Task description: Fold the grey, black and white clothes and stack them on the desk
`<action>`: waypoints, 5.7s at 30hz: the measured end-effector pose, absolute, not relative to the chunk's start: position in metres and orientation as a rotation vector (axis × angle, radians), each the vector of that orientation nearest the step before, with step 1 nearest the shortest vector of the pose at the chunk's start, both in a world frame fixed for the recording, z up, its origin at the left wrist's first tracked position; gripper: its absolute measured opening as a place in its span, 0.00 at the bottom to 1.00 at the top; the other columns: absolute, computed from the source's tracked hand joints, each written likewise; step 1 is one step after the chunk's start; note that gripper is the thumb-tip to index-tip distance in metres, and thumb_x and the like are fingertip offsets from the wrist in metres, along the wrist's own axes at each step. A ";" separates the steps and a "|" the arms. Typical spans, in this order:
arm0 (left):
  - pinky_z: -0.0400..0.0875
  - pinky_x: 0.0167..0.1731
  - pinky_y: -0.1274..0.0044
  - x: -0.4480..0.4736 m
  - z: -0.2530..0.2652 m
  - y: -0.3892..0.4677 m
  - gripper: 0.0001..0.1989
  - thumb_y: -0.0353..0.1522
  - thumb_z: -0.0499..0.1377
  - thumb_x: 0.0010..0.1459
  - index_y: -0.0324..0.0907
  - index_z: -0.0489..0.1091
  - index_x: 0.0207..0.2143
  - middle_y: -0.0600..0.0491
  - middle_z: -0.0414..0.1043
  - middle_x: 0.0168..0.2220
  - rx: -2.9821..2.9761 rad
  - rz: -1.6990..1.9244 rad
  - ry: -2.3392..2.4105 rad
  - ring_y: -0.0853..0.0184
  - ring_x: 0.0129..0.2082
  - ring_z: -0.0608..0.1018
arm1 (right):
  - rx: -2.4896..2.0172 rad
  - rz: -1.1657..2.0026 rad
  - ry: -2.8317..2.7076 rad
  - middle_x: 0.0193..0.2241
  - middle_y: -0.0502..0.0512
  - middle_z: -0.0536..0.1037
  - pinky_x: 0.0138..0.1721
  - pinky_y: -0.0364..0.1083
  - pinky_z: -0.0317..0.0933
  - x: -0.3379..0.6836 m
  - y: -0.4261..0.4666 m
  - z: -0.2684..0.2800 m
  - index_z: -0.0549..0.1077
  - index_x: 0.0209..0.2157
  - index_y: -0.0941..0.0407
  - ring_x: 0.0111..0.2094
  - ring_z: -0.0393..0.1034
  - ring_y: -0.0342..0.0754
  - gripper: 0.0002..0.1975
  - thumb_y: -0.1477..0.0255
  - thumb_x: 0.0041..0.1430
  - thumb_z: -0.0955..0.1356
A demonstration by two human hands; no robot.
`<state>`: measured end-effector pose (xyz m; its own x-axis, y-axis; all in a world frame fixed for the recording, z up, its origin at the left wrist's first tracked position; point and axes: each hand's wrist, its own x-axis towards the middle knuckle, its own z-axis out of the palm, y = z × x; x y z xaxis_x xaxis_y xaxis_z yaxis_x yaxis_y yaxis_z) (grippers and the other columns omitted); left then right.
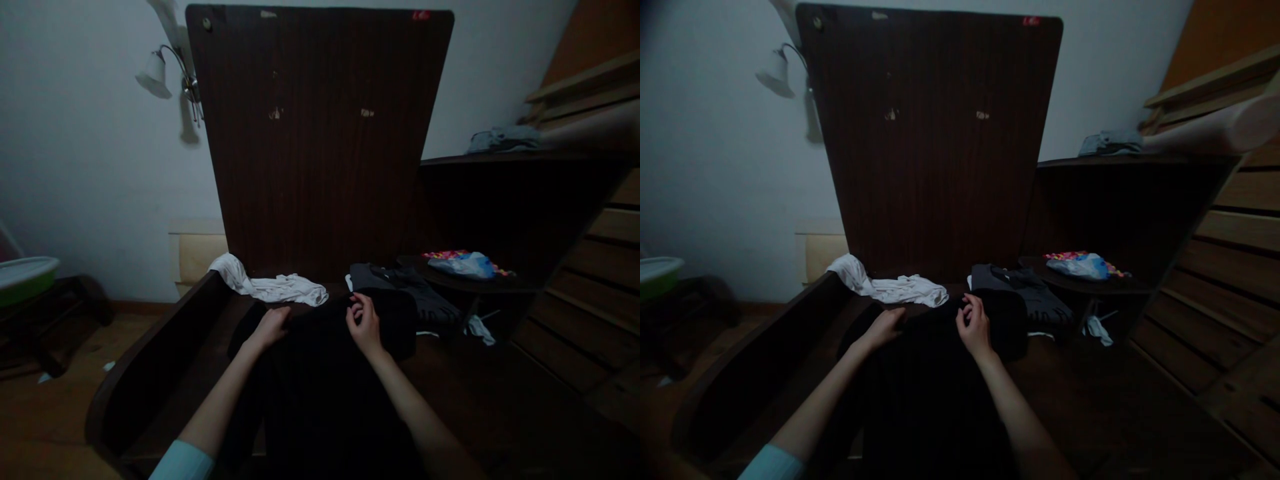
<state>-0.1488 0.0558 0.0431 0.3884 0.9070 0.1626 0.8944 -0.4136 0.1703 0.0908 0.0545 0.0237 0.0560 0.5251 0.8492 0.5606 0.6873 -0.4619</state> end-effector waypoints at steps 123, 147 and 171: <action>0.64 0.37 0.75 -0.152 0.037 0.060 0.08 0.26 0.49 0.50 0.40 0.62 0.34 0.48 0.70 0.35 2.345 0.481 1.921 0.63 0.38 0.72 | -1.197 0.103 -1.909 0.28 0.54 0.72 0.33 0.44 0.60 0.091 0.060 0.016 0.67 0.29 0.56 0.30 0.67 0.46 0.06 0.72 0.54 0.59; 0.62 0.35 0.78 -0.138 0.032 -0.047 0.09 0.24 0.46 0.49 0.42 0.63 0.25 0.51 0.71 0.31 2.431 0.269 1.578 0.65 0.34 0.73 | -1.892 0.133 -2.364 0.37 0.65 0.73 0.33 0.47 0.62 0.085 -0.066 0.032 0.69 0.37 0.62 0.35 0.71 0.53 0.12 0.74 0.57 0.58; 0.67 0.33 0.75 -0.208 0.069 0.046 0.15 0.24 0.42 0.56 0.33 0.64 0.42 0.37 0.69 0.42 1.946 0.143 2.576 0.59 0.41 0.74 | -1.968 -0.235 -2.091 0.39 0.73 0.72 0.34 0.47 0.61 0.063 0.061 0.090 0.66 0.43 0.68 0.39 0.70 0.54 0.16 0.85 0.56 0.54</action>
<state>-0.2075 0.0463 0.0695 -0.2721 0.9541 0.1250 0.9621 0.2723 0.0161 0.0631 0.0605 0.0901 -0.0485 0.9538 0.2965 0.9958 0.0693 -0.0600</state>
